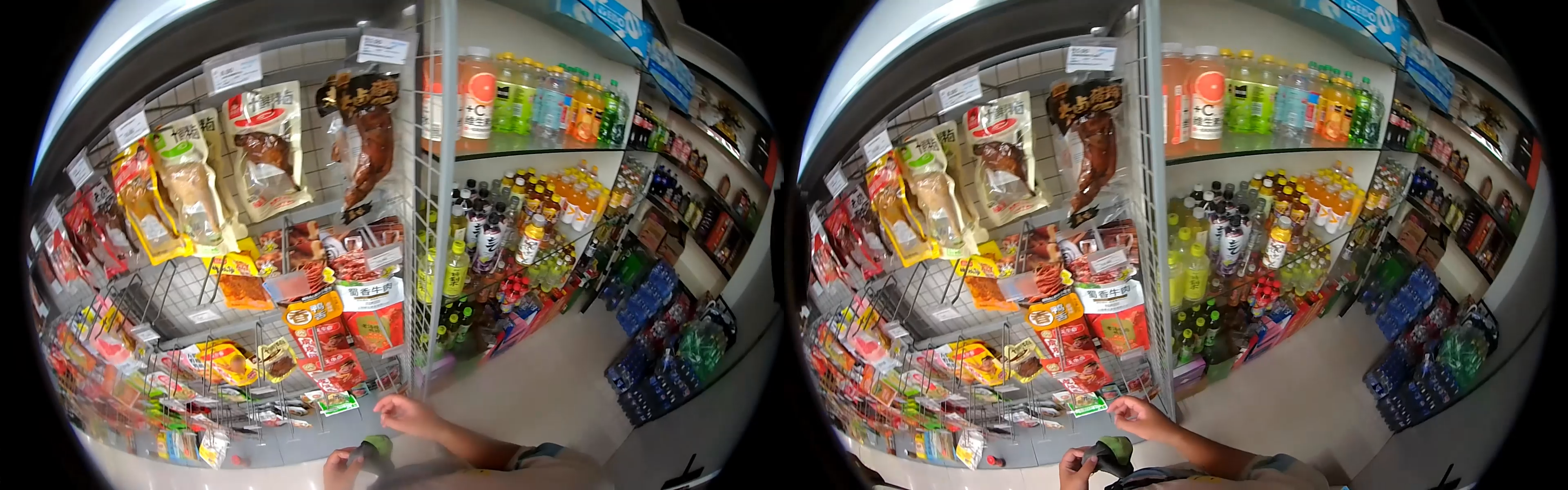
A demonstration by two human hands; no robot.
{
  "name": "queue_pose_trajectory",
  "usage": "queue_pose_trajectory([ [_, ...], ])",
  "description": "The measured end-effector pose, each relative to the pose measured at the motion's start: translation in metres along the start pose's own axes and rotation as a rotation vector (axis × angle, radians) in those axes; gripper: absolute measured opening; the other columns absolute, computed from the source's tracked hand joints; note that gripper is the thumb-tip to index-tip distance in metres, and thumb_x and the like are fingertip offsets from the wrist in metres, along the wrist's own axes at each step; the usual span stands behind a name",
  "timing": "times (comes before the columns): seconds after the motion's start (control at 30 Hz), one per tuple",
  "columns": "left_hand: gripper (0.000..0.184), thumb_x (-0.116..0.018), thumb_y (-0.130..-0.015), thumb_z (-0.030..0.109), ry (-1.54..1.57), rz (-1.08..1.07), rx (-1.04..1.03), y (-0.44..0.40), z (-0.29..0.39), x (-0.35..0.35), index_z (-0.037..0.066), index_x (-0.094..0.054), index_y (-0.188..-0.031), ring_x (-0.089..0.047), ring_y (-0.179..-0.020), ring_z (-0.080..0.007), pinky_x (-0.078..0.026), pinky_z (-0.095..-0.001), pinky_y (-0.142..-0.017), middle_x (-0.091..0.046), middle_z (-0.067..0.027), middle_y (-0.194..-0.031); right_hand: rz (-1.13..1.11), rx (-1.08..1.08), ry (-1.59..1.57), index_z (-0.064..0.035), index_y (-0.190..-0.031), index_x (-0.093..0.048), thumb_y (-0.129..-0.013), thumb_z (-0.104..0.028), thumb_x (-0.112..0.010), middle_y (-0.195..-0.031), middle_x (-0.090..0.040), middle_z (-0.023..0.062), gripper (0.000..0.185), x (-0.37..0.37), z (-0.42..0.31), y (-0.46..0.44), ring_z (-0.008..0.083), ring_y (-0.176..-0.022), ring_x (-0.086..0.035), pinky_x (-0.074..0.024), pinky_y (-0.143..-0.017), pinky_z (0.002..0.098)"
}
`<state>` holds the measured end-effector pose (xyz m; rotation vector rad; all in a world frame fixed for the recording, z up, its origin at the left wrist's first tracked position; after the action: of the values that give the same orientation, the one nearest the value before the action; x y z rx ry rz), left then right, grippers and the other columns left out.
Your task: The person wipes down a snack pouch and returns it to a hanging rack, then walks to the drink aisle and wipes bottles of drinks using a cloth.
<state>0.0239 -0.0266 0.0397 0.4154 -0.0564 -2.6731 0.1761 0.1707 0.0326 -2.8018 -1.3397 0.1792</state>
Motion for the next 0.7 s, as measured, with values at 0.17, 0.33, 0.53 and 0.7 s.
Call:
queue_pose_trajectory([
  [0.17, 0.005, -0.068, -0.098, 0.010, -0.026, -0.074, 0.041, -0.002, 0.010, -0.021, 0.007, -0.064, -0.098, -0.058, -0.081, -0.0083, -0.050, -0.0249, -0.075, -0.064, 0.0012, -0.089, 0.015, -0.004, -0.112, -0.0058, -0.120, -0.059, -0.093, -0.003, -0.063, -0.095, -0.059, -0.0016, 0.028, 0.011, -0.002, 0.016, 0.0061, -0.089, -0.057, -0.0484, -0.081, 0.0244],
  [0.33, 0.003, -0.066, -0.099, 0.009, -0.058, -0.124, 0.055, -0.014, -0.008, -0.039, 0.006, -0.064, -0.100, -0.060, -0.082, -0.0095, -0.051, -0.0259, -0.076, -0.065, -0.0002, -0.090, 0.096, -0.009, -0.102, -0.0062, -0.120, -0.060, -0.092, -0.004, -0.064, -0.094, -0.058, -0.0019, 0.028, 0.035, 0.000, 0.037, 0.0064, -0.088, -0.057, -0.0477, -0.083, 0.0253],
  [0.53, 0.008, -0.065, -0.099, 0.008, -0.094, -0.228, 0.080, -0.029, -0.021, -0.083, 0.004, -0.065, -0.106, -0.061, -0.088, -0.0114, -0.052, -0.0263, -0.080, -0.067, -0.0029, -0.097, 0.189, -0.031, -0.025, -0.0084, -0.120, -0.063, -0.089, -0.006, -0.065, -0.095, -0.056, -0.0032, 0.031, 0.077, -0.001, 0.068, 0.0063, -0.091, -0.055, -0.0463, -0.084, 0.0258],
  [0.7, 0.011, -0.067, -0.095, 0.001, -0.076, -0.327, 0.097, -0.052, -0.051, -0.116, 0.003, -0.063, -0.104, -0.064, -0.099, -0.0156, -0.052, -0.0294, -0.087, -0.068, -0.0080, -0.111, 0.284, -0.012, -0.075, -0.0060, -0.118, -0.064, -0.091, -0.002, -0.063, -0.094, -0.061, -0.0016, 0.027, 0.114, 0.005, 0.092, 0.0072, -0.088, -0.059, -0.0500, -0.080, 0.0252],
])
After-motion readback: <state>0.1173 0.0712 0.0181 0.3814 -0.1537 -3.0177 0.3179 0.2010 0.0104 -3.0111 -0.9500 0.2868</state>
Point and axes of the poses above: each hand's wrist, its own y-axis away from the middle knuckle, its own x-axis out of the back of the hand, z = x × y, the point moved 2 cm from there along -y, towards the middle knuckle
